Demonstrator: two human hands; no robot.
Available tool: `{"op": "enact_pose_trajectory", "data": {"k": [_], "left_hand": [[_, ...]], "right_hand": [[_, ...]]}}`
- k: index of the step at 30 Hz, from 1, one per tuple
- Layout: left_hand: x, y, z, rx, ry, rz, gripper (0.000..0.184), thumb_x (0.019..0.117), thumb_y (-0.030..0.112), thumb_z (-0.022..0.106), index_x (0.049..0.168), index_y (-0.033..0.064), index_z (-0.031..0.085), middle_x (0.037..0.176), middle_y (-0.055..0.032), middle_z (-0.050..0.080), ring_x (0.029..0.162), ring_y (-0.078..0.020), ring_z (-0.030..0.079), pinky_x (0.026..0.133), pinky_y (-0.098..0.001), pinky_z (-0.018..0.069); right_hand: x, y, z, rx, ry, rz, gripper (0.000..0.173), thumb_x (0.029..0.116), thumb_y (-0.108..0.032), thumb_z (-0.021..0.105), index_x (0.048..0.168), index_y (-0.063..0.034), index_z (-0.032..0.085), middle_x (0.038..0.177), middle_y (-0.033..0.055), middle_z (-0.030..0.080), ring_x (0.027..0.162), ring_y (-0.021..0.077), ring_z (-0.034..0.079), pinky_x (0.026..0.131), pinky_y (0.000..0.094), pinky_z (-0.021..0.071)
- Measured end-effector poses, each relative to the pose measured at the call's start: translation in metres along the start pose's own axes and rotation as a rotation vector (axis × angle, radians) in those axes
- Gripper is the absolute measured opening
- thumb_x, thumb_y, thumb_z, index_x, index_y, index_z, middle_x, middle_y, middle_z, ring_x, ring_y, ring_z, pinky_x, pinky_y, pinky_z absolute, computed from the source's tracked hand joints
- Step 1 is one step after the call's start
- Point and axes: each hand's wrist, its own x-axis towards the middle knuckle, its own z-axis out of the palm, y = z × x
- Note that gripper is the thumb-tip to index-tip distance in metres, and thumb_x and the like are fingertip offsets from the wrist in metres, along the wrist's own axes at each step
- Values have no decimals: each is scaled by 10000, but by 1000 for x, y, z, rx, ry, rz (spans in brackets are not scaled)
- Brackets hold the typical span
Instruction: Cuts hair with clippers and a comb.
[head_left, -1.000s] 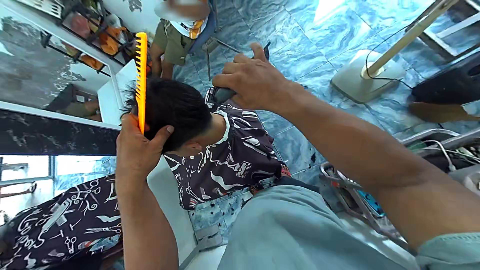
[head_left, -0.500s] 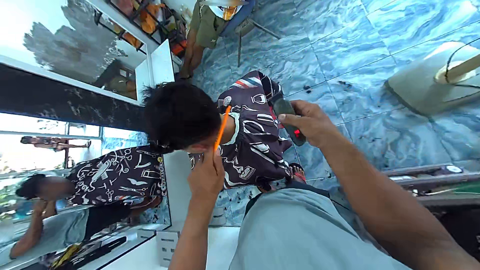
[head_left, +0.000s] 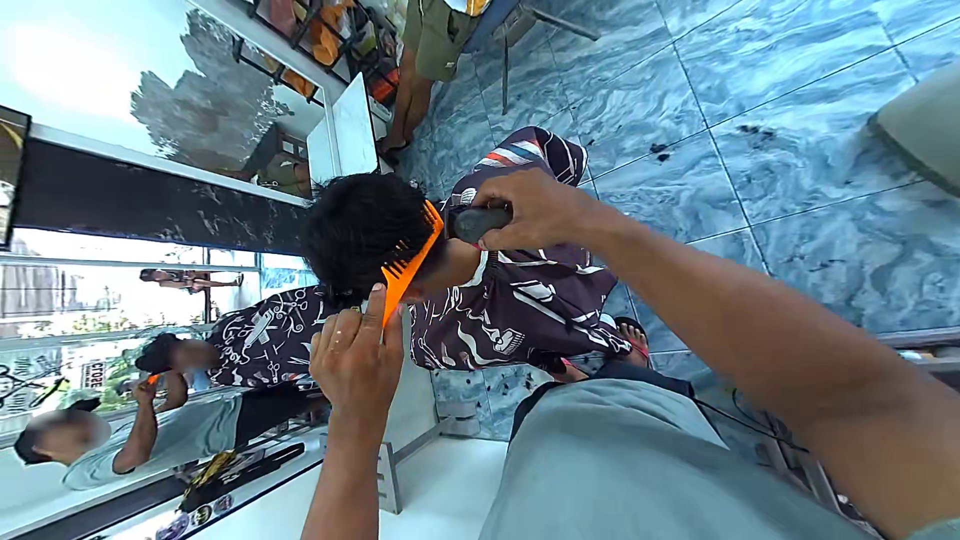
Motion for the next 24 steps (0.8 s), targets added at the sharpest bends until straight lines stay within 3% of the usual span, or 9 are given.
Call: {"op": "enact_pose_trajectory", "data": {"k": [6,12,15,18,21,24], "left_hand": [[7,5,-9,-8,20,34,342,1004,325,659,1282,144,745,748,-98,631,713,-265,609,652,-413,457],[8,6,-9,-5,25,44,339,997,327,667,1280,155,747,735,-85,614,705,-261,599,647,-406,448],[8,5,-8,-9,25,55,335,996,321,669,1274,150,749,744,-87,617,711,-262,601,645,-401,448],[9,4,-6,-11,28,59,335,993,318,674,1273,150,749,749,-86,611,715,-258,598,657,-400,451],[9,3,-6,-13,26,75,343,996,324,674,1282,149,744,746,-86,604,709,-260,593,649,-409,451],[11,-1,-6,-30,12,55,358,984,338,686,1277,140,743,779,-110,634,740,-288,618,655,-430,470]], "right_hand": [[6,-26,-24,-180,-37,-13,375,809,-407,786,1105,-187,718,903,11,696,815,174,664,721,460,551],[3,-53,-21,-195,-64,-105,377,811,-394,784,1113,-180,715,942,2,696,849,155,664,734,423,559],[-1,-64,-20,-294,-75,-29,381,828,-388,771,1130,-169,693,960,37,686,897,221,670,745,484,555],[-1,-72,-12,-233,-75,-62,351,794,-389,771,1066,-175,710,930,16,685,857,189,664,720,463,554],[-5,-82,-12,-276,-103,-13,321,814,-392,764,1045,-182,688,887,13,660,825,199,656,675,468,541],[-3,-87,-8,-247,-118,-49,375,785,-417,775,1069,-181,708,906,10,673,833,188,659,685,460,546]]}}
